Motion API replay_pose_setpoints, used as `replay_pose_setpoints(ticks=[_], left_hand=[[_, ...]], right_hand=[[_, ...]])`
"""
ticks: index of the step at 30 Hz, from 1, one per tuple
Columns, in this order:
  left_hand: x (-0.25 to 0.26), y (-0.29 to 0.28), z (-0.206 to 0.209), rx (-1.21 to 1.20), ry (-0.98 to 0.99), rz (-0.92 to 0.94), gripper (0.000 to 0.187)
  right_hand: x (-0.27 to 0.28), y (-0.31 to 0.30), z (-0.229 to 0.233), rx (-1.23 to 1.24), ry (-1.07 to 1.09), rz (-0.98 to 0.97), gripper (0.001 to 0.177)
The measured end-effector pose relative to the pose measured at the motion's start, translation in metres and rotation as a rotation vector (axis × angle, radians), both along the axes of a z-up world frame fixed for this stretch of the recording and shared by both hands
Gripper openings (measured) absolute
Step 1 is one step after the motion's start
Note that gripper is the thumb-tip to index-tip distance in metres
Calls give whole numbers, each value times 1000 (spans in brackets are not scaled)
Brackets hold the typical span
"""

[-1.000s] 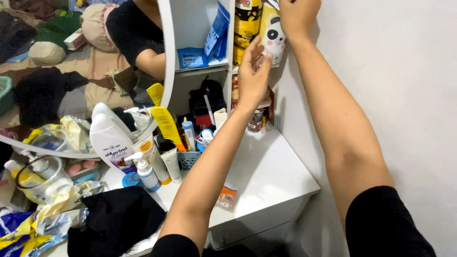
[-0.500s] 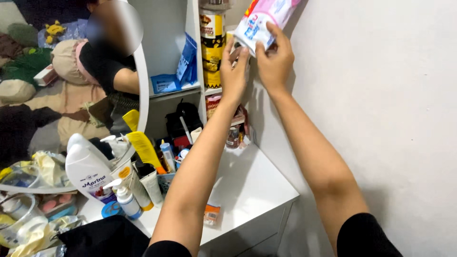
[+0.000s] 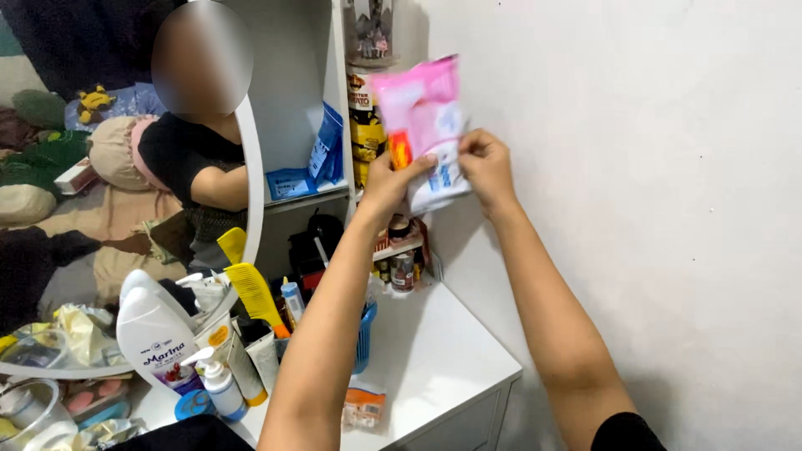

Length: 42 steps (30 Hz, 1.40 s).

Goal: The person clears and reorganizes a cluttered nightstand surface and its attached shelves. They remove items, wipe the shelves with a black cloth, and place items back in an orderly arrangement.

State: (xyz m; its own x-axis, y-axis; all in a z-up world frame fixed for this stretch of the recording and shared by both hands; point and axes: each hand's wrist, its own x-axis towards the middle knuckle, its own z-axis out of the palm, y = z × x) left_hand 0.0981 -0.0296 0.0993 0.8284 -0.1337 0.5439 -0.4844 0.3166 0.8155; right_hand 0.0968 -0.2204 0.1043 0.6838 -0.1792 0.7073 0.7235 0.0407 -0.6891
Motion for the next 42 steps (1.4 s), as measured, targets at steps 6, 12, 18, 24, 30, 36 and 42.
replay_pose_setpoints(ticks=[6, 12, 18, 24, 30, 36, 42], left_hand=[[-3, 17, 0, 42, -195, 385, 43], [-1, 37, 22, -153, -316, 511, 50], [-16, 57, 28, -178, -261, 514, 50], [-8, 62, 23, -267, -283, 472, 48], [-14, 63, 31, -241, -321, 569, 54], [-30, 55, 27, 62, -559, 759, 73], [-49, 33, 19, 246, -308, 713, 41]], right_hand=[[82, 34, 8, -57, 19, 32, 8], [168, 88, 95, -67, -396, -286, 40], [135, 125, 152, -269, 15, -431, 104], [138, 124, 143, -203, -175, -566, 114], [74, 101, 122, -52, -250, -457, 111], [-21, 58, 62, 24, -68, 55, 97], [-64, 43, 3, -26, 21, 222, 100]])
